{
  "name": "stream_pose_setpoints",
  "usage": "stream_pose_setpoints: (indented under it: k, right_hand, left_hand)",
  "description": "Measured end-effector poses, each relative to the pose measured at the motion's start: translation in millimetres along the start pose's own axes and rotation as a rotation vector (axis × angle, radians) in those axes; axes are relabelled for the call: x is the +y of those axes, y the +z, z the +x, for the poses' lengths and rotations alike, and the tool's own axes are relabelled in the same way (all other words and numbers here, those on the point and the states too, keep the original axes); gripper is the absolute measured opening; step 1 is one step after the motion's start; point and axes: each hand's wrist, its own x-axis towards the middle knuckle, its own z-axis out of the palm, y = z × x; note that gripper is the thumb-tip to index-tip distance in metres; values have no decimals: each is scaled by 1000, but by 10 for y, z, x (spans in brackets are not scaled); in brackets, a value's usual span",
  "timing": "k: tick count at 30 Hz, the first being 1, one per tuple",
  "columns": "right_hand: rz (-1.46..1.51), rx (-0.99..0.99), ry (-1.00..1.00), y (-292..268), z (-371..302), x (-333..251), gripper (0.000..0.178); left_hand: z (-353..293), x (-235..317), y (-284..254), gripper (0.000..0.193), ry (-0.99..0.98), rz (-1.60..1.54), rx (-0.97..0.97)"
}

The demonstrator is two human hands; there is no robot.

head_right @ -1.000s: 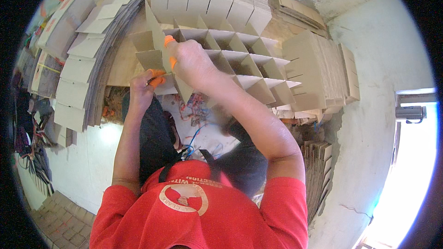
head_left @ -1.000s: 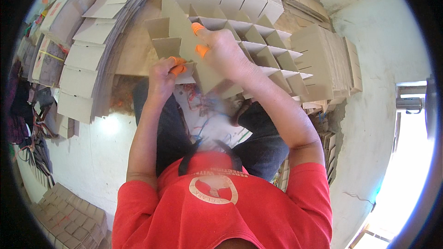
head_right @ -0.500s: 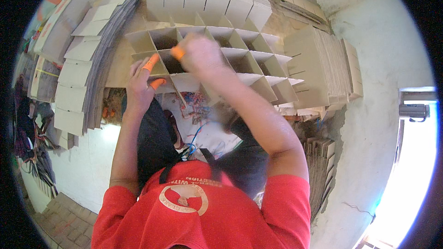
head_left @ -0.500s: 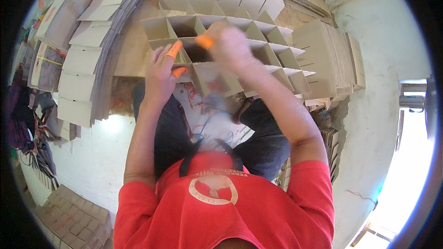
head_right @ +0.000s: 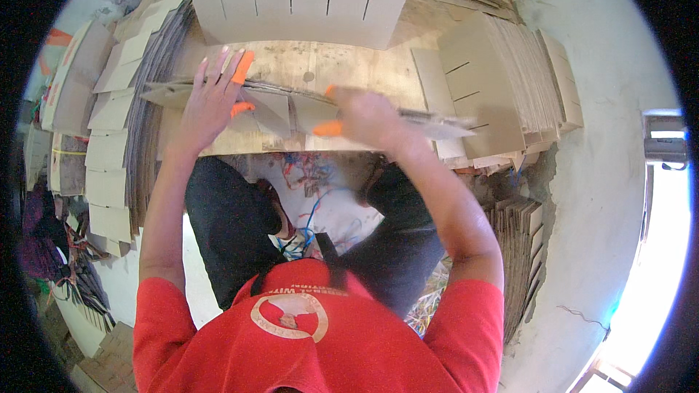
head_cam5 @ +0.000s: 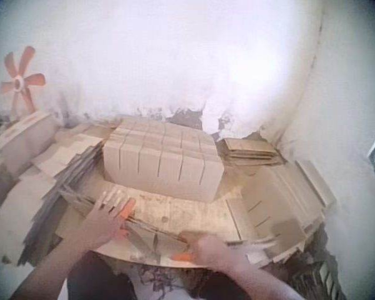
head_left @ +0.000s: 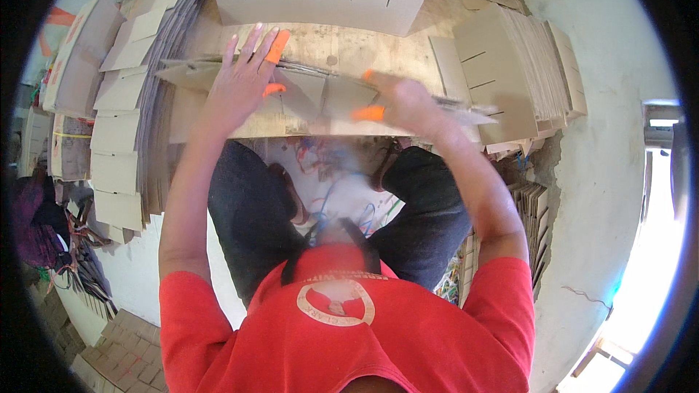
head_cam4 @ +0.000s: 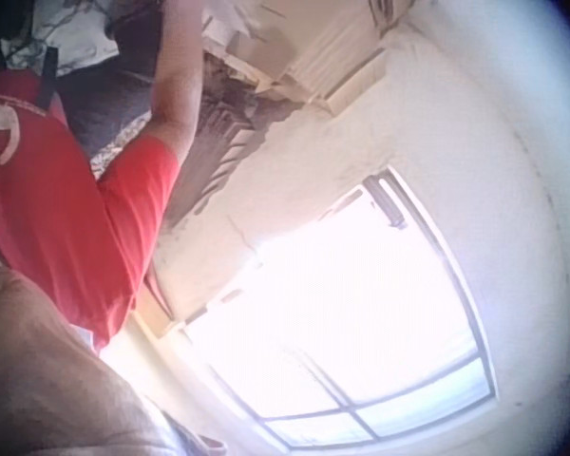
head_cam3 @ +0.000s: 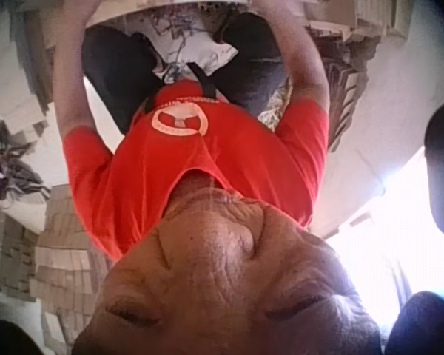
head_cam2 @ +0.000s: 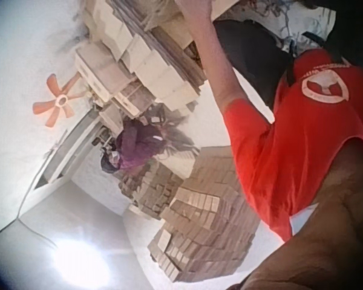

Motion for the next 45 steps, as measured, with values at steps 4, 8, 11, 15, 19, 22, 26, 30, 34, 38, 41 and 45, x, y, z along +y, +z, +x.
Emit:
stream_pose_setpoints:
  k: [4, 8, 11, 15, 19, 22, 26, 30, 34, 38, 41, 45]
  right_hand:
    - [-196, -16, -25, 85, -80, -55, 16]
    - [-428, 285, -136, -327, -92, -286, 36]
    - [-580, 774, -321, -686, -192, -346, 38]
    - [-663, 785, -180, -696, -480, 55, 41]
    - [-757, 513, 469, -440, -965, 1399, 51]
    - [-754, 327, 831, -651, -1549, 2094, 66]
    - [-985, 378, 793, -611, -1707, 2286, 58]
    - [-921, 269, 792, -840, -1583, 2355, 44]
    - [-814, 293, 777, -1014, -1626, 2632, 28]
    - [-597, 382, 945, -1222, -1650, 2692, 36]
    - [-480, 473, 934, -1351, -1680, 2651, 52]
    - [-272, 648, 1015, -1339, -1634, 2529, 53]
  left_hand:
    - [346, -154, 48, 68, -28, -241, -221]
    - [309, -91, -477, 58, -13, -471, -205]
    - [-58, -86, -834, 50, 19, -216, 243]
    - [-617, -290, -1091, 46, -234, 46, 419]
    - [-1504, -1320, -223, 51, -448, 272, 415]
    - [-1453, -1362, -139, 47, -601, 371, 228]
    - [-1446, -1297, -123, 51, -704, 331, 150]
    - [-1473, -1288, -119, 47, -769, 298, 58]
    - [-1517, -1546, 109, 46, -736, 305, -41]
    - [-1302, -1576, -180, 37, -746, 264, -258]
    - [-695, -1207, -545, 36, -724, 52, -128]
    - [134, -1010, -111, 43, -371, -164, 269]
